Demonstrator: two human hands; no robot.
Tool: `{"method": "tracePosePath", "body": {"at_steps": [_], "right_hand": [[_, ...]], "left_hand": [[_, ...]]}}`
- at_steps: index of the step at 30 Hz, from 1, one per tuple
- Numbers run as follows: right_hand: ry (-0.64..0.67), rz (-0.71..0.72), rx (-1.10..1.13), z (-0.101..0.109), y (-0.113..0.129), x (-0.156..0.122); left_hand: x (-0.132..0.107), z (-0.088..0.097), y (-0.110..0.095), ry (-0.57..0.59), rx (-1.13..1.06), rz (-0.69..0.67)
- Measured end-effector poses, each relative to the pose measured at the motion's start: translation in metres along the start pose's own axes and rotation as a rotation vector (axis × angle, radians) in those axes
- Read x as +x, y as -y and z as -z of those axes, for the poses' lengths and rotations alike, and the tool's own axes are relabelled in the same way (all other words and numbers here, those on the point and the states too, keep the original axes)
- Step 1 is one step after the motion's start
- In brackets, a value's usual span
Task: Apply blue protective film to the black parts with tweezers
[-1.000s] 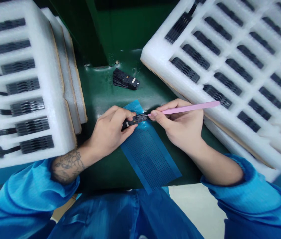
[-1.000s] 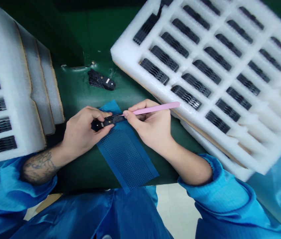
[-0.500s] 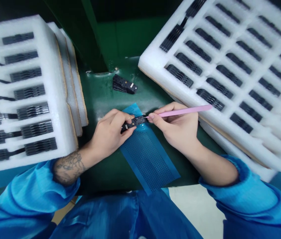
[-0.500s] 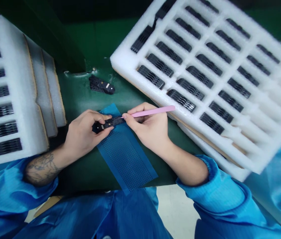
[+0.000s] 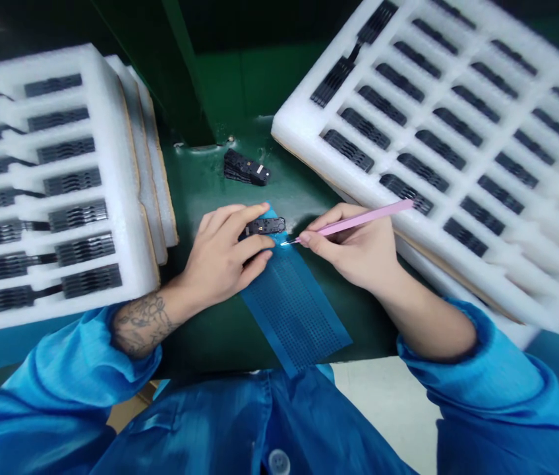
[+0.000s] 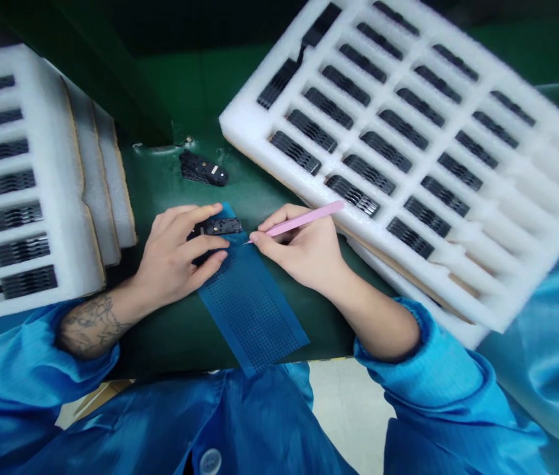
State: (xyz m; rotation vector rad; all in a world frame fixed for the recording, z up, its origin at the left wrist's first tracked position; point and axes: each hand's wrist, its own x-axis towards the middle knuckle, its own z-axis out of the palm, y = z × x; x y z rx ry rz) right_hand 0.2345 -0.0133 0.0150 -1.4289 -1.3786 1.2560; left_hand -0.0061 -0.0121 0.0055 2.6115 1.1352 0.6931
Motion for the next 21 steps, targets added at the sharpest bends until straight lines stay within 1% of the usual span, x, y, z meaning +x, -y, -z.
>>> {"method": "tracePosePath", "body": {"at_steps": [2,4,7,10,13,16,21], "right_hand": [[0.082,-0.02,-0.035,0.005,0.0,-0.001],[0.139,-0.025,-0.064,0.008,0.0,-0.001],[0.173,-0.014,-0.083,0.011,-0.001,0.0],[0.195,-0.023,-0.072,0.011,-0.001,0.001],[0.206,-0.035,-0.057,0.01,-0.001,0.002],[0.202,-0.026,-0.066,0.012,-0.002,0.003],[0.19,-0.021,-0.101,0.015,-0.002,0.003]], "left_hand": [[0.0,-0.001,0.0,0.064,0.025,-0.063],[0.002,-0.001,-0.001,0.127,0.057,-0.097],[0.006,-0.001,-0.006,0.168,0.093,-0.08],[0.012,0.0,-0.012,0.163,0.12,-0.053],[0.015,0.0,-0.017,0.159,0.148,-0.063],[0.016,-0.002,-0.019,0.153,0.156,-0.066],[0.017,-0.006,-0.02,0.105,0.146,-0.074]]}}
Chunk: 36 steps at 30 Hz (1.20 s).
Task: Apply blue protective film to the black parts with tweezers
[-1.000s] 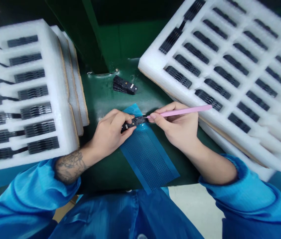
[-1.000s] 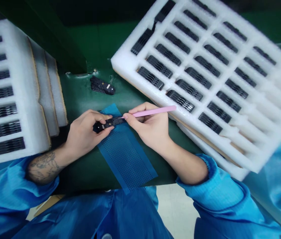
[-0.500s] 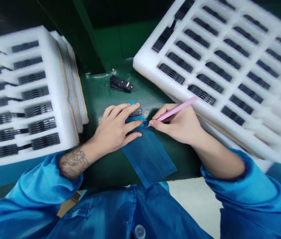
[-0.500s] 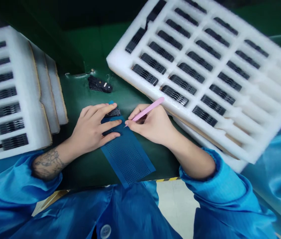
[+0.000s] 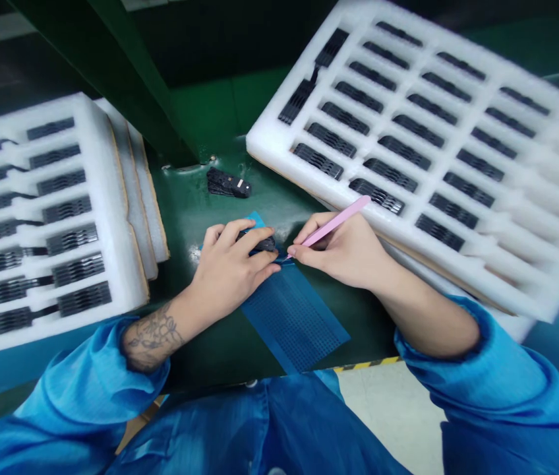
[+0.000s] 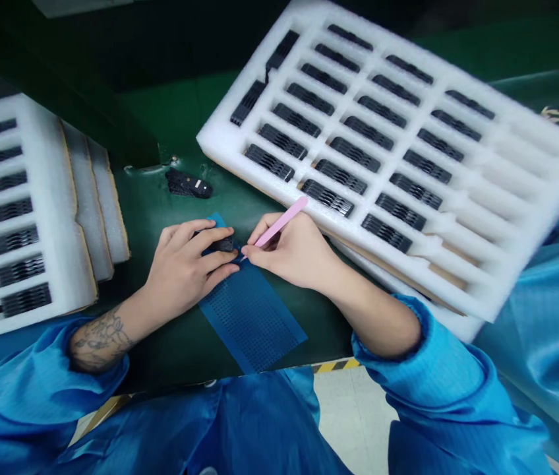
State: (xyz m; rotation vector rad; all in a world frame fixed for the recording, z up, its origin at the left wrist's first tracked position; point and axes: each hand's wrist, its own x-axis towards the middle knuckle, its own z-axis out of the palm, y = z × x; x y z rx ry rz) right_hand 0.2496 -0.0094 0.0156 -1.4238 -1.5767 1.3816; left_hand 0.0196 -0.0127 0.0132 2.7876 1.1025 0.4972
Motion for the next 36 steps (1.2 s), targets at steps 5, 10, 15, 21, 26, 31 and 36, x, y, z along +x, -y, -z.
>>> {"method": "tracePosePath", "body": {"at_steps": [5,10,15,21,26,31,36], "right_hand": [[-0.023,-0.002,0.045,-0.0005,-0.0017,-0.0005],[-0.022,0.0,0.1,-0.0011,-0.0024,-0.0004],[-0.012,-0.016,0.109,-0.0005,-0.0021,-0.0001],[-0.016,-0.002,0.12,-0.0008,-0.0021,0.0003],[-0.014,0.016,0.119,-0.0004,-0.0018,0.0006],[-0.021,0.014,0.12,-0.0006,-0.0019,0.0004],[-0.019,0.002,0.116,-0.0012,-0.0012,-0.0002]], "left_hand": [[0.0003,-0.0034,-0.0001,-0.016,-0.005,-0.014],[-0.0006,-0.0049,0.0013,-0.028,-0.011,-0.03],[0.0008,-0.006,0.0018,-0.049,0.005,-0.048],[0.0007,-0.0068,0.0026,-0.064,0.002,-0.044],[0.0007,-0.0073,0.0024,-0.071,0.0,-0.048],[0.0012,-0.0073,0.002,-0.066,-0.002,-0.043],[0.0009,-0.0074,0.0023,-0.07,-0.008,-0.038]]}}
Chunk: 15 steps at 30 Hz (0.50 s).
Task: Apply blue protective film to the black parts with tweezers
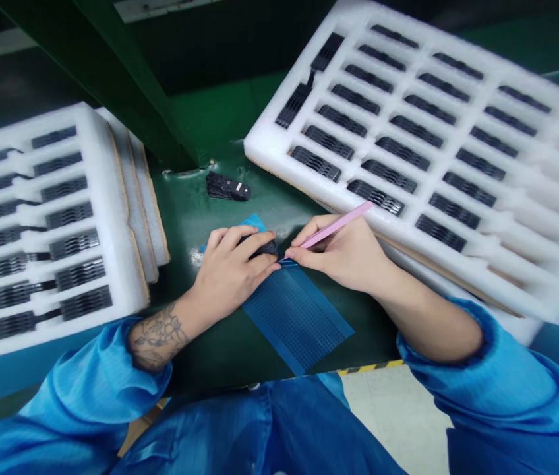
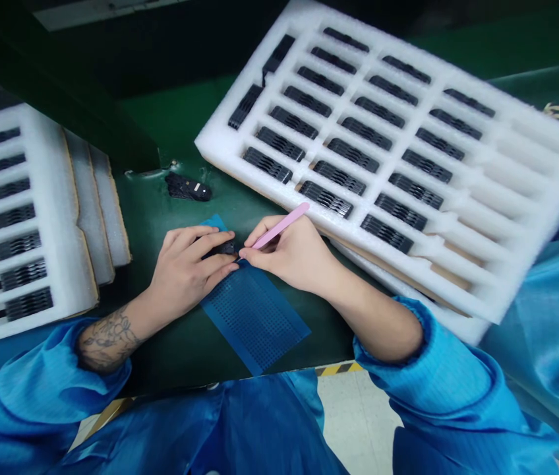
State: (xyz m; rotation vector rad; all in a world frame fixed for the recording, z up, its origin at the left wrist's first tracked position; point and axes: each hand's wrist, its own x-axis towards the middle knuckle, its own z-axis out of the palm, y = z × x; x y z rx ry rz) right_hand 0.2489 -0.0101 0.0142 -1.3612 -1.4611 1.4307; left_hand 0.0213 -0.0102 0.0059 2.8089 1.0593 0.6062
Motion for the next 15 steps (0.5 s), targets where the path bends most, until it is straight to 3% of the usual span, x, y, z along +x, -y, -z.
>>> {"method": "tracePosePath", "body": {"at_steps": [15], "right_hand": [[-0.008,-0.007,-0.009,-0.0001,0.0022,0.0004]], "left_hand": [[-0.0002,0.0,-0.0004,0.006,0.005,-0.004]]}}
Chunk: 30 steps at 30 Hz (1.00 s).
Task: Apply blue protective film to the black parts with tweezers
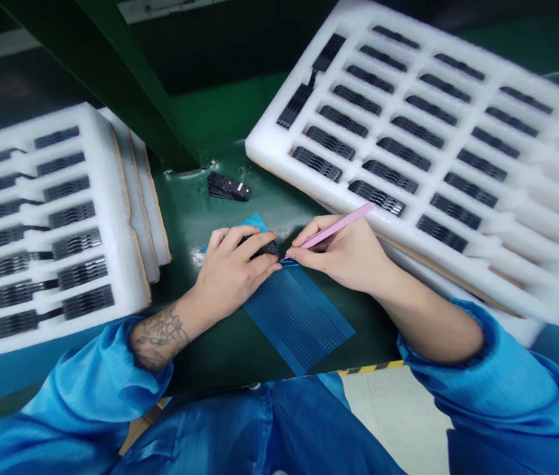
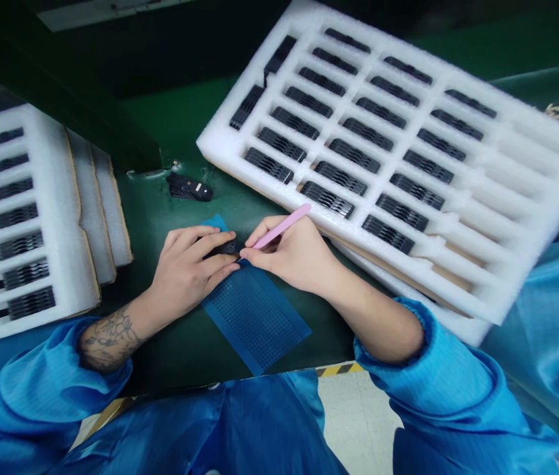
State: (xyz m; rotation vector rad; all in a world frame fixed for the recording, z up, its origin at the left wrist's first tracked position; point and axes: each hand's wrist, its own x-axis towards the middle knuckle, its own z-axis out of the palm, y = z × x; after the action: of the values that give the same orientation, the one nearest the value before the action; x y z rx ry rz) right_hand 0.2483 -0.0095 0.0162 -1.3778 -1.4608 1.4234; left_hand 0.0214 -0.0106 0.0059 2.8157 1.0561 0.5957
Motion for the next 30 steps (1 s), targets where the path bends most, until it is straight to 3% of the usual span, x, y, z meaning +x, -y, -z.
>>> {"method": "tracePosePath", "body": {"at_steps": [30], "right_hand": [[-0.008,-0.011,0.056,-0.0015,-0.0024,-0.0007]], "left_hand": [[0.0001,-0.0004,-0.0003,-0.008,-0.005,0.002]]}}
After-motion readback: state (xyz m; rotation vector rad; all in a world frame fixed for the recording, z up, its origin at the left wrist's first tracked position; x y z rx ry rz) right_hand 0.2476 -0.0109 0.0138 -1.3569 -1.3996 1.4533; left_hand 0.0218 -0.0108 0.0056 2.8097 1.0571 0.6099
